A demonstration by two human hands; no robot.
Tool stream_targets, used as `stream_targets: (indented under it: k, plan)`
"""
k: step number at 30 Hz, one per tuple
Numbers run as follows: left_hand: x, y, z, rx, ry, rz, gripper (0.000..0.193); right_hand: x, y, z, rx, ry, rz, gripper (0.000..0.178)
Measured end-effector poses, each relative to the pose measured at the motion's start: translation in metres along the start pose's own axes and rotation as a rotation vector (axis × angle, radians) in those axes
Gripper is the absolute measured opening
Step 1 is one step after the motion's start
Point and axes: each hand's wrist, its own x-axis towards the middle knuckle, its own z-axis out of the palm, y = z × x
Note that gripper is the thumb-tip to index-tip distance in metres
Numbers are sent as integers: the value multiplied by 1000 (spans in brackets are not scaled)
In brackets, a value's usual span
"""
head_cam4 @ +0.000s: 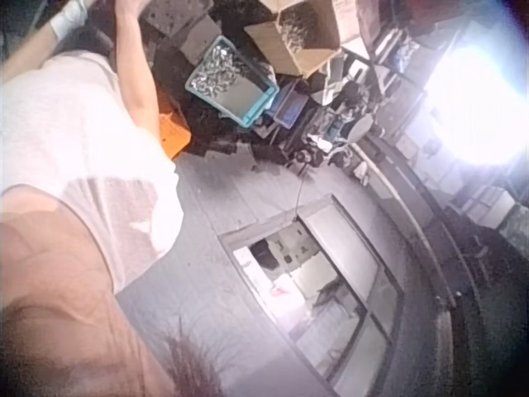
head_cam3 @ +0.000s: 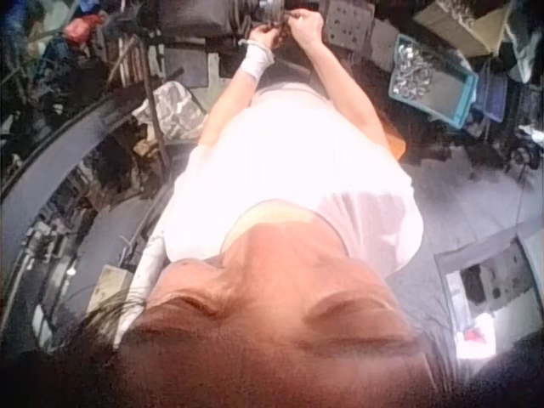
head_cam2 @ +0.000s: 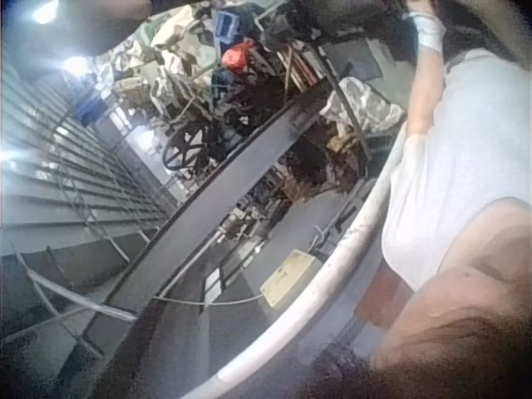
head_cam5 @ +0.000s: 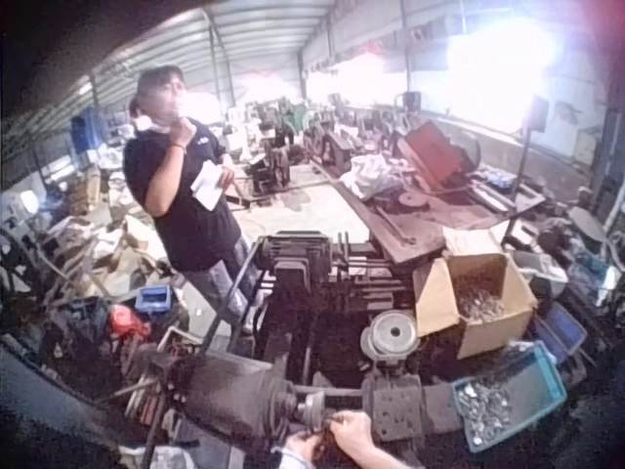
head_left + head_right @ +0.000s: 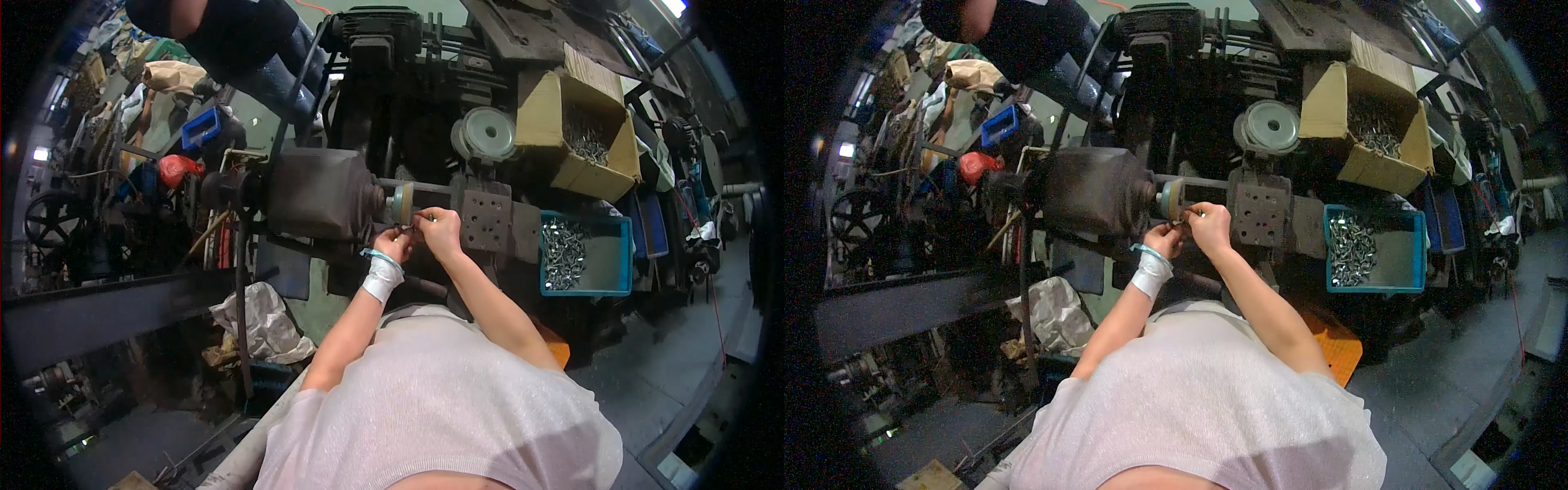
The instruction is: The person uses a bench grinder to smooth and shape small metal parts. They hold each piece with both hands against the rotating wheel, turning it to grind different sides, and then place the finished items into a blue plastic bin. A second person stands nearby holding a piece of paper.
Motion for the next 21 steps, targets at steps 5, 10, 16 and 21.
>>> stream_targets:
  k: [5, 10, 16, 21]
  plan:
    - [-3, 1, 3, 1, 13, 40, 11, -2, -6, 1, -1, 17, 9, 12]
    - [-12, 9, 4, 95, -25, 144, 11, -16, -35, -5, 148, -12, 134, 14]
    - [-44, 20, -12, -94, -228, 5, 31, -41, -55, -28, 335, -156, 64, 14]
    - [-42, 14, -15, -211, -408, -191, 26, -48, -42, -31, 324, -266, 44, 15]
